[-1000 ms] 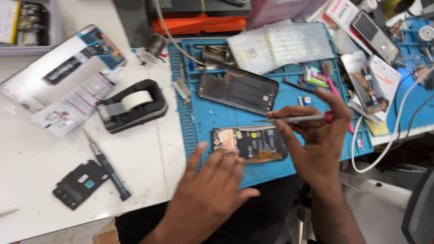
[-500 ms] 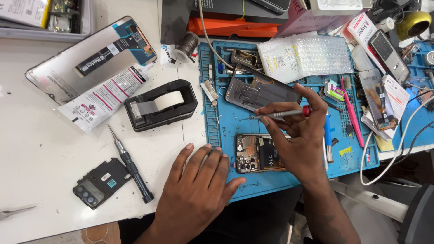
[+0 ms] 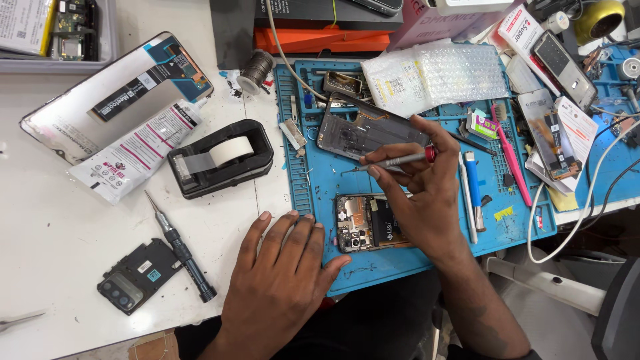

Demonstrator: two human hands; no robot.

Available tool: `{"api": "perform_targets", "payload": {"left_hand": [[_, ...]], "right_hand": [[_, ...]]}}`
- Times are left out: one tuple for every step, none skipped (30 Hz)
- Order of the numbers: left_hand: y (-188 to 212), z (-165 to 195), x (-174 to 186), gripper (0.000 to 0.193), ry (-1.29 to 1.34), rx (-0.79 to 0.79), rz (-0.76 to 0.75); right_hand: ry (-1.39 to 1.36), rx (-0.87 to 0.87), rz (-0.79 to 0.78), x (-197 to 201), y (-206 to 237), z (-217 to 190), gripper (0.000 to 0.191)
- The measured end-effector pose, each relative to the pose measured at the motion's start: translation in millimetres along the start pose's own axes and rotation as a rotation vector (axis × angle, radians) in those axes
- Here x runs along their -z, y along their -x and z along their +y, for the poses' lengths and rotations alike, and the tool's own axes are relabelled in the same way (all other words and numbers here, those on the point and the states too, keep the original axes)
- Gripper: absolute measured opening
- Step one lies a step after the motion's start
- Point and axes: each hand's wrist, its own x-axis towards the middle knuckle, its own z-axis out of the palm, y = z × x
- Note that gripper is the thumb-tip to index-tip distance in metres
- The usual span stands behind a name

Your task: The person uses a screwdriver to remove screws from a disassembled smartphone, then tests the screen by powering it on. They apply adhesive tape to the battery area, place the back cover onto the phone, and use a glass jar to press the cover into place.

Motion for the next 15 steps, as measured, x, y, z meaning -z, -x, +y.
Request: {"api": "perform_targets", "payload": {"left_hand": [[0,0,-1,0.051,0.002,0.003,0.0],[0,1,-1,0.051,0.004,0.007,0.001],[0,1,-2,0.051,0.006,0.012,0.002],[1,1,-2,0.051,0.009,0.016,0.002],[1,2,-3,0.051,0.012,0.015,0.001],[2,2,-3,0.051,0.019,0.016,0.001],[2,2,-4,0.05,0.025,0.014,0.0],[3,3,-4,0.05,0.034,0.011,-0.003],[3,4,-5,0.049,0.046,0.009,-0.004],[3,5,-6,0.047,0.061,0.003,-0.008],[2,8,-8,0.046,0.08,-0.004,-0.013],[1,12,-11,0.046,0.105,-0.014,-0.02],[-1,16,-13,0.046,0.126,-0.024,-0.03],[-3,22,-15,0.046,0.145,-0.027,-0.043],[-6,29,-18,0.047,0.157,-0.075,-0.067]], "right_hand": [[0.001,0.003,-0.001,2,2,-1,0.072],[0.003,0.006,-0.003,4,4,-2,0.072],[-0.014,0.002,0.007,7,7,-3,0.073],[-0.032,-0.005,0.019,11,11,-4,0.073],[-0.048,-0.011,0.035,15,16,-4,0.073],[-0.066,-0.015,0.074,19,22,-4,0.074],[-0.084,-0.019,0.116,25,29,-3,0.074],[-0.101,-0.025,0.16,30,38,-2,0.075],[-0.113,-0.025,0.222,35,48,1,0.074],[-0.123,-0.024,0.288,41,58,4,0.073],[-0.129,-0.026,0.355,47,70,8,0.072],[-0.139,-0.047,0.423,53,81,13,0.071],[-0.152,-0.067,0.493,59,92,19,0.071],[-0.167,-0.092,0.558,63,103,24,0.07],[-0.184,-0.079,0.584,67,115,30,0.069]]}}
